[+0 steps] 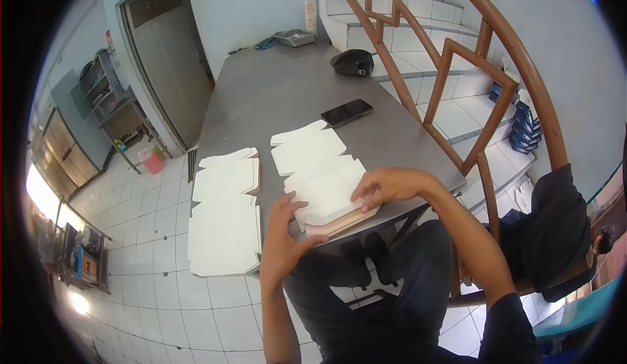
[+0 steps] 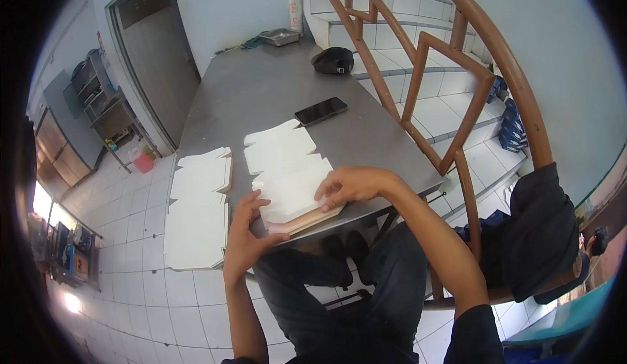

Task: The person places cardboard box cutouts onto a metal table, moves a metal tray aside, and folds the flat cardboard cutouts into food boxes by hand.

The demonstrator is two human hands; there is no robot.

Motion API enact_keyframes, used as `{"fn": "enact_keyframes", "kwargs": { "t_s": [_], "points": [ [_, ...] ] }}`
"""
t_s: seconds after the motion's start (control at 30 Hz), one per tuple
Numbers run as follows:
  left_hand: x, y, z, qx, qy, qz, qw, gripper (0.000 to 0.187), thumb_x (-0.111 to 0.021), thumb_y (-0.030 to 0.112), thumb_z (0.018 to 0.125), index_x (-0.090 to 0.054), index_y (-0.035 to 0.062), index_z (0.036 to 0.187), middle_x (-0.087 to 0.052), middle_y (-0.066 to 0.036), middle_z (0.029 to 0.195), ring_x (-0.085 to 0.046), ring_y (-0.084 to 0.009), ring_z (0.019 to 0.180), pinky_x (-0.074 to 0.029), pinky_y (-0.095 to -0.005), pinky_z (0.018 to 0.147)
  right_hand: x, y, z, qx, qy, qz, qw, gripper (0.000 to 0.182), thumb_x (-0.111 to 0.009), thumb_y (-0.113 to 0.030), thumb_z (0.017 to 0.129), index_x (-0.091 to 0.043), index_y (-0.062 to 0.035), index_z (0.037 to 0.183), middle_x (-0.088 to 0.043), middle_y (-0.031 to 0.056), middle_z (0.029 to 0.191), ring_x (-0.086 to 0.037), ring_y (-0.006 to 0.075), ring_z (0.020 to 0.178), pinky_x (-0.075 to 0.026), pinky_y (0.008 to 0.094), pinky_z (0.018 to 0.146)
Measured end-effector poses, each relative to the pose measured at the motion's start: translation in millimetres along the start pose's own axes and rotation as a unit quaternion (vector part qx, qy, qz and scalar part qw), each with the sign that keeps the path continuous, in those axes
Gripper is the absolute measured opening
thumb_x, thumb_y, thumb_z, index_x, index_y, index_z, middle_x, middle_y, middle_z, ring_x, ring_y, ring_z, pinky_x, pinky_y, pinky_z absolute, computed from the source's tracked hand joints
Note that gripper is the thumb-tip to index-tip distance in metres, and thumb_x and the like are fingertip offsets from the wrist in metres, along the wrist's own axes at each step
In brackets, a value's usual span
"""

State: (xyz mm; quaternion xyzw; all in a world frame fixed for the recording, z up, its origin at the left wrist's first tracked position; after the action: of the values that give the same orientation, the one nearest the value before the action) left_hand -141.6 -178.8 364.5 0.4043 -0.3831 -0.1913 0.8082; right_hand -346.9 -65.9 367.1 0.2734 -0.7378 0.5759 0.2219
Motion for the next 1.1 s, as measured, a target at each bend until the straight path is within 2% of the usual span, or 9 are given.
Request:
{"fn": "enact_keyframes", "kwargs": {
  "t_s": [0.17,0.33,0.4,0.47,0.53,0.73,0.87,0.97,1.1],
  "points": [
    [1,3,0,0.01,0.015,-0.021,1.0,0.096,-0.094,0.019,0.064,-0.044,0.0024,0.144,-0.044,-0.02,0.151,-0.046,-0.0339,0.137,-0.042,-0.0434,0.111,26,-26,-16,0.071,0.23,-0.107,0.965,0.02,-0.064,-0.015,0.095,-0.074,-0.0047,0.109,-0.072,0.0151,0.101,-0.067,0.0332,0.094,-0.051,0.0404,0.089],
    [5,-18,-3,0.036,0.081,-0.146,0.985,0.08,-0.082,0.017,0.083,-0.039,-0.0026,0.148,-0.047,-0.019,0.149,-0.045,-0.0304,0.139,-0.041,-0.0427,0.113,22,-69,-89,0.219,0.603,-0.151,0.752,0.023,-0.06,0.003,0.087,-0.073,-0.0011,0.106,-0.072,0.0149,0.099,-0.068,0.0352,0.095,-0.054,0.0435,0.084],
    [0,-38,-18,0.131,0.143,-0.438,0.878,0.063,-0.071,0.014,0.092,-0.042,-0.0046,0.145,-0.054,-0.018,0.141,-0.05,-0.0278,0.133,-0.042,-0.0399,0.11,-20,-89,-90,0.288,0.545,-0.222,0.756,0.027,-0.063,0.007,0.082,-0.073,-0.0014,0.106,-0.072,0.0125,0.103,-0.068,0.0346,0.103,-0.055,0.0435,0.089],
    [-7,-31,-30,0.22,0.15,-0.468,0.843,0.05,-0.062,0.012,0.098,-0.045,-0.0062,0.141,-0.059,-0.016,0.134,-0.055,-0.0252,0.126,-0.044,-0.0374,0.106,-50,-81,-82,0.298,0.452,-0.19,0.819,0.027,-0.068,0.004,0.08,-0.073,-0.0015,0.106,-0.07,0.0138,0.11,-0.066,0.0351,0.109,-0.055,0.0422,0.093],
    [-8,-11,-27,0.289,0.099,-0.257,0.917,0.041,-0.055,0.012,0.102,-0.049,-0.0075,0.137,-0.063,-0.015,0.128,-0.059,-0.0227,0.118,-0.046,-0.035,0.101,-58,-73,-83,0.278,0.421,-0.132,0.853,0.028,-0.073,0.001,0.078,-0.073,-0.0012,0.107,-0.068,0.0152,0.116,-0.065,0.0351,0.113,-0.054,0.0406,0.095],
    [-25,23,-13,0.106,0.118,-0.053,0.986,0.043,-0.045,0.005,0.102,-0.043,-0.0101,0.143,-0.06,-0.023,0.121,-0.06,-0.0272,0.106,-0.046,-0.0366,0.094,-43,-7,-94,0.037,0.58,0.266,0.769,0.038,-0.076,0.0,0.082,-0.067,0.0037,0.119,-0.067,0.021,0.118,-0.069,0.0266,0.104,-0.056,0.0328,0.086],
    [-45,70,-7,-0.011,0.188,0.079,0.979,0.053,-0.039,0.008,0.105,-0.026,-0.0114,0.152,-0.05,-0.025,0.119,-0.053,-0.0344,0.103,-0.044,-0.0396,0.093,-57,-35,-98,0.067,0.6,0.075,0.794,0.037,-0.069,0.003,0.089,-0.064,0.0049,0.126,-0.073,0.0222,0.097,-0.075,0.0304,0.085,-0.058,0.0354,0.081],
    [-58,77,-8,-0.008,0.157,0.054,0.986,0.056,-0.04,0.008,0.105,-0.02,-0.0128,0.153,-0.045,-0.023,0.116,-0.049,-0.0336,0.101,-0.042,-0.0405,0.092,-59,-66,-87,0.124,0.576,0.061,0.806,0.034,-0.069,0.002,0.091,-0.065,0.0066,0.124,-0.071,0.0256,0.109,-0.074,0.0347,0.098,-0.057,0.0384,0.086],
    [-54,55,-10,0.037,0.163,0.001,0.986,0.063,-0.054,0.006,0.101,-0.025,-0.009,0.154,-0.05,-0.019,0.111,-0.055,-0.0267,0.099,-0.046,-0.0344,0.086,-67,-32,-72,0.108,0.496,0.253,0.823,0.051,-0.072,-0.007,0.092,-0.052,0.005,0.138,-0.066,0.0263,0.123,-0.07,0.0319,0.109,-0.056,0.0369,0.09]
  ]
}}
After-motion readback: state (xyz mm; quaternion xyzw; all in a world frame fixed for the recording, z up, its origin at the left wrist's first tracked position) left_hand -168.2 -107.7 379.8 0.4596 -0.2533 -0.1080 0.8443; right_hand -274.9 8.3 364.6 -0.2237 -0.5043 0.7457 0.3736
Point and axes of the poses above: each hand's wrist, its own z-axis towards the middle knuckle, its own x-axis out of the back of the hand, y = z × x, the point moved 8 cm from there along z, towards the middle knuckle
